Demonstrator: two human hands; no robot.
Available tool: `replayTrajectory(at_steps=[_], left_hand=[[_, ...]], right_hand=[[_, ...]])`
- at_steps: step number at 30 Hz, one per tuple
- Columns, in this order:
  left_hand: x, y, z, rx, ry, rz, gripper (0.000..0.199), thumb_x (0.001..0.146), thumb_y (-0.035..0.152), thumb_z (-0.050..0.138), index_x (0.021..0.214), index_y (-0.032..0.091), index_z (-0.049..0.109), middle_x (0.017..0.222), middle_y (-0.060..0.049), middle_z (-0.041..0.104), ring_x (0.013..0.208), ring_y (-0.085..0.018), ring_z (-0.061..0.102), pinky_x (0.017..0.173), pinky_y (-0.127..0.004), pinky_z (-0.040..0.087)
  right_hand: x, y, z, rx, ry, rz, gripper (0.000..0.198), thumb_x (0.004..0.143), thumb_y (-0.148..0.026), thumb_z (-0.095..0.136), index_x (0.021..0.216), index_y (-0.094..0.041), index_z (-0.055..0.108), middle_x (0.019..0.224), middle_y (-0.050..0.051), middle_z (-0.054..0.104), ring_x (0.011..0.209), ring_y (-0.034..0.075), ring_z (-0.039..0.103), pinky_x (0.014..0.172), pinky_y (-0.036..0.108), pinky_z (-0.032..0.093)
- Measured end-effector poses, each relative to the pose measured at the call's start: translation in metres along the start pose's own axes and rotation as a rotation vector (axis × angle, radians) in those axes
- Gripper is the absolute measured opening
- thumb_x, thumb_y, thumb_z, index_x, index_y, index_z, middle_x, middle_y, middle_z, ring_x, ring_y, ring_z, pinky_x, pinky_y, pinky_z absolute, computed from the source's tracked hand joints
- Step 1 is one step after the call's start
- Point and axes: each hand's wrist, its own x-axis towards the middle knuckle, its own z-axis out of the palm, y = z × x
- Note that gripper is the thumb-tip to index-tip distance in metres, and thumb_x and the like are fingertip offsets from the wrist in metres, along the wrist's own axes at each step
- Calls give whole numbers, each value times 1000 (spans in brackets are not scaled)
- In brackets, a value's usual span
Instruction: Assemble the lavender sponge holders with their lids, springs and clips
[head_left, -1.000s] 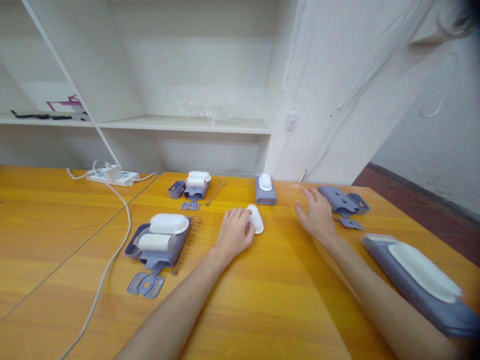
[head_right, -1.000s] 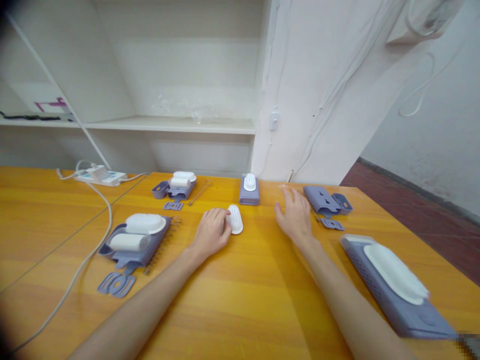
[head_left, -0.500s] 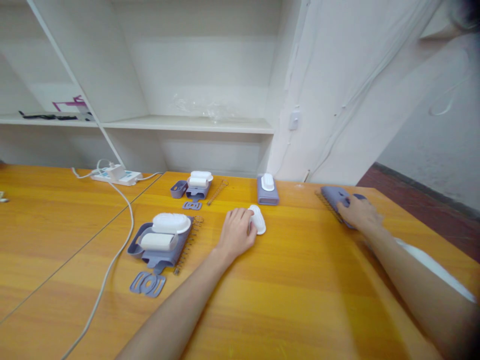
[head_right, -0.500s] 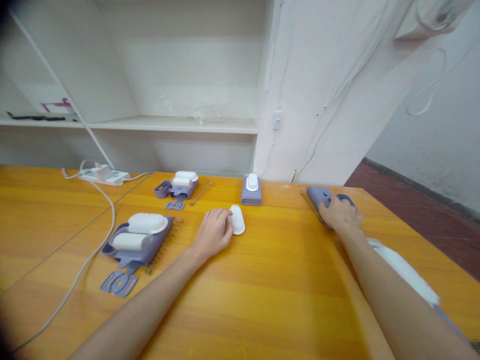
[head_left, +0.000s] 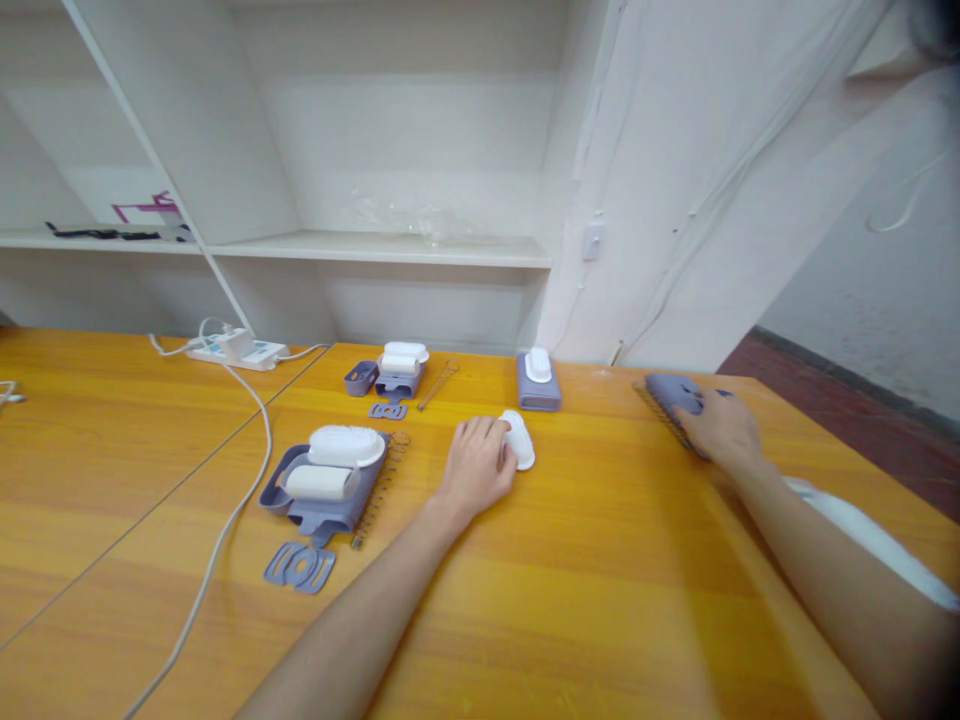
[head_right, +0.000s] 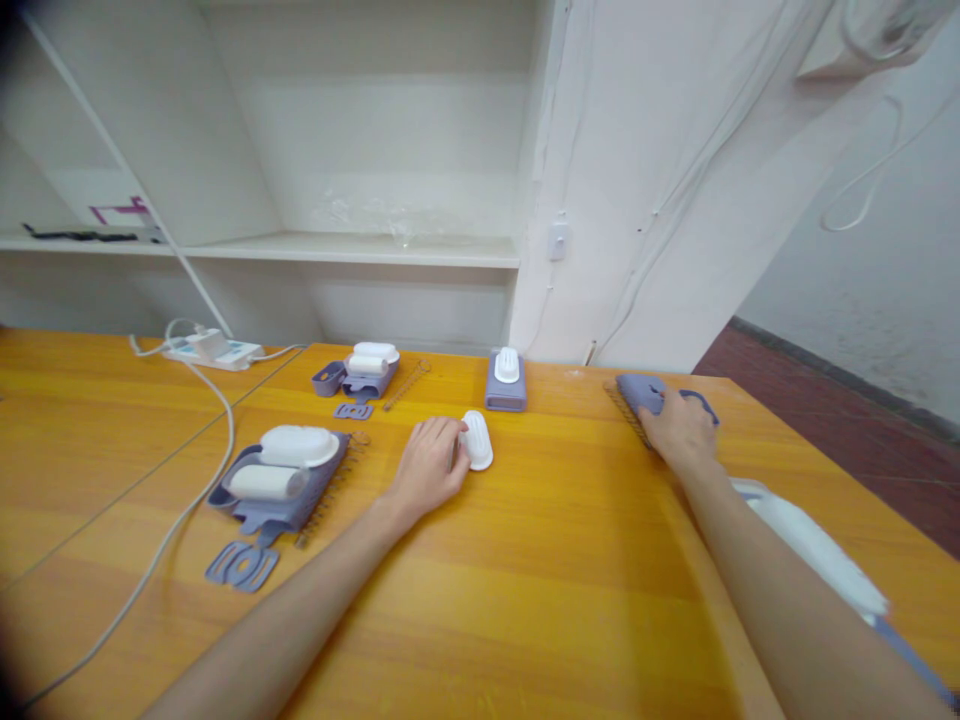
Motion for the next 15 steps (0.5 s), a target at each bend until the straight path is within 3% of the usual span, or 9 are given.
replayTrajectory(at_steps=[11,15], left_hand=[[0,-1,1,-4,4,4,21,80,21,47,101,20,50,99,-7,58,95,-22,50,82,-36,37],[0,-1,1,0,7,1,20,81,21,46,100,20,50,98,-7,58,94,-22,51,82,-36,37]], right_hand=[[-1,-18,-25,60,125,42,44,78,-49,51,100,-14,66,90,18,62,92,27,53,72,34,36],[-17,-32,-36,254,98,98,48,72,-55,56,94,-15,66,84,12,66,75,22,58,65,32,40]])
